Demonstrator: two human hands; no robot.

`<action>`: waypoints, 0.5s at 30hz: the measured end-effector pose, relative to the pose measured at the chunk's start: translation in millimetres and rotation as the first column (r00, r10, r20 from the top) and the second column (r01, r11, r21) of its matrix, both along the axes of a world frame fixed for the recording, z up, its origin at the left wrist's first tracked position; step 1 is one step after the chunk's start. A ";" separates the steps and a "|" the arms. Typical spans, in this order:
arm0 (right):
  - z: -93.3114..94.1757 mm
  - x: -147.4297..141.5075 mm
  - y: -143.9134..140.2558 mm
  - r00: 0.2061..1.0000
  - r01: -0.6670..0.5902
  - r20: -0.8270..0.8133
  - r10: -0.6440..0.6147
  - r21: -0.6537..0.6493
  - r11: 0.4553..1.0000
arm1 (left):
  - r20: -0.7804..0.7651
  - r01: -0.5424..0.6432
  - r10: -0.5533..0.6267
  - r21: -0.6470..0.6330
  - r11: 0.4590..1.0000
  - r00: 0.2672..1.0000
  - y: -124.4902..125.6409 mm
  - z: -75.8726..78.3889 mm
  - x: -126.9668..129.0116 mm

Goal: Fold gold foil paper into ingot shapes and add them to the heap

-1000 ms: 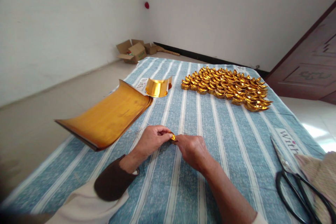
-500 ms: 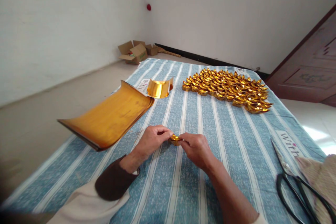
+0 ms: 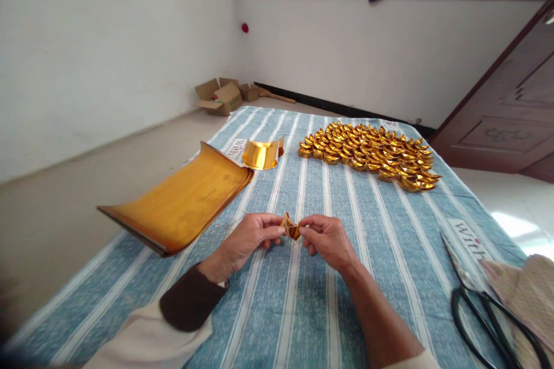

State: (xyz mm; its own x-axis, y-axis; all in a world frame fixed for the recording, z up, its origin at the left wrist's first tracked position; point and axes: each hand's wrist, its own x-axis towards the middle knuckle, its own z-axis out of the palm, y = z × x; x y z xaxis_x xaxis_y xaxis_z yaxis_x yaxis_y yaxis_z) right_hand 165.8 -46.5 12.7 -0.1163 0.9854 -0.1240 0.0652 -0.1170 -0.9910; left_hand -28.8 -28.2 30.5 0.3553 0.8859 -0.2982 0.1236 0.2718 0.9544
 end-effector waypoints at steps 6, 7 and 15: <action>-3.3 3.8 4.0 0.995 0.071 -0.066 -0.071 0.009 0.997 | 0.083 -0.086 0.093 -0.090 0.992 0.992 3.3 -4.2 0.6; -4.4 4.7 5.0 0.993 0.089 -0.079 -0.088 0.006 0.996 | 0.089 -0.107 0.116 -0.100 0.989 0.989 3.6 -4.9 0.7; -11.9 -0.6 10.5 0.985 0.132 -0.115 -0.131 0.000 0.991 | 0.095 -0.193 0.197 -0.053 0.980 0.976 1.2 -4.4 1.0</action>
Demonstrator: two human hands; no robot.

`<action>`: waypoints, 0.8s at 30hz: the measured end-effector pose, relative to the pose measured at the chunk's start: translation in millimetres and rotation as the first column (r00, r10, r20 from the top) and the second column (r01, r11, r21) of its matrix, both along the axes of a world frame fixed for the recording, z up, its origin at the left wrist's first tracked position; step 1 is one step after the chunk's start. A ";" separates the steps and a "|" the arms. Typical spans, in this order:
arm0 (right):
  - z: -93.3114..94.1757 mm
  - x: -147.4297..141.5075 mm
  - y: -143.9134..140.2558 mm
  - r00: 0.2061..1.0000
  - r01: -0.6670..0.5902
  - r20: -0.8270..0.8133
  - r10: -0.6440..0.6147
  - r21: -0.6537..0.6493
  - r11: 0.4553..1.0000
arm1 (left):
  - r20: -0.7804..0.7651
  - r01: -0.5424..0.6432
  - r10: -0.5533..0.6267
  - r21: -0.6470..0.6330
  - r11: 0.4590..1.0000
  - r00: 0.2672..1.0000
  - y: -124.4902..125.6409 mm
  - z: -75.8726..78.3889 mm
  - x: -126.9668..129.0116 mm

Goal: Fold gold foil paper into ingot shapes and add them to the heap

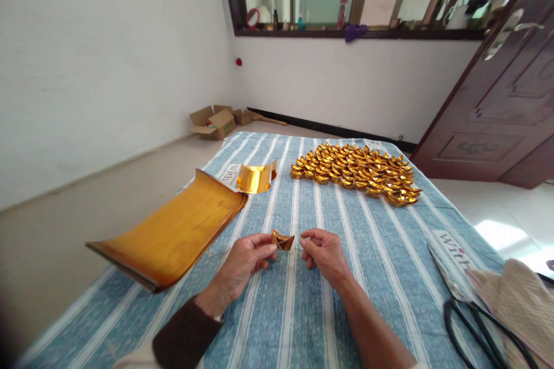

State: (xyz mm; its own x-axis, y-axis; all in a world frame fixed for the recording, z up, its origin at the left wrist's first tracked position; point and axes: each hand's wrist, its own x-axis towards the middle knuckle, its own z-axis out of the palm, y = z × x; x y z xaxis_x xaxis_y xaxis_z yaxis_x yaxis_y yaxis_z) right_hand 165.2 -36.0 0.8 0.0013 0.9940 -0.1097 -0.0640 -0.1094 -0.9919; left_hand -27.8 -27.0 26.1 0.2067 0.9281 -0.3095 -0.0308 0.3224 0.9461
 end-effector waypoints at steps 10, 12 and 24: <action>-11.8 -7.4 9.4 1.000 -0.004 0.017 0.003 0.063 0.998 | -0.101 -0.014 0.024 0.101 0.995 0.995 2.5 -3.6 2.7; -14.4 -8.1 10.4 1.000 -0.009 0.025 0.007 0.079 0.997 | -0.111 -0.011 0.023 0.108 0.994 0.994 2.6 -4.1 3.6; -13.0 -10.6 8.8 0.982 -0.097 0.179 0.059 0.209 0.973 | -0.118 -0.015 0.031 0.133 0.991 0.993 3.5 -6.7 4.1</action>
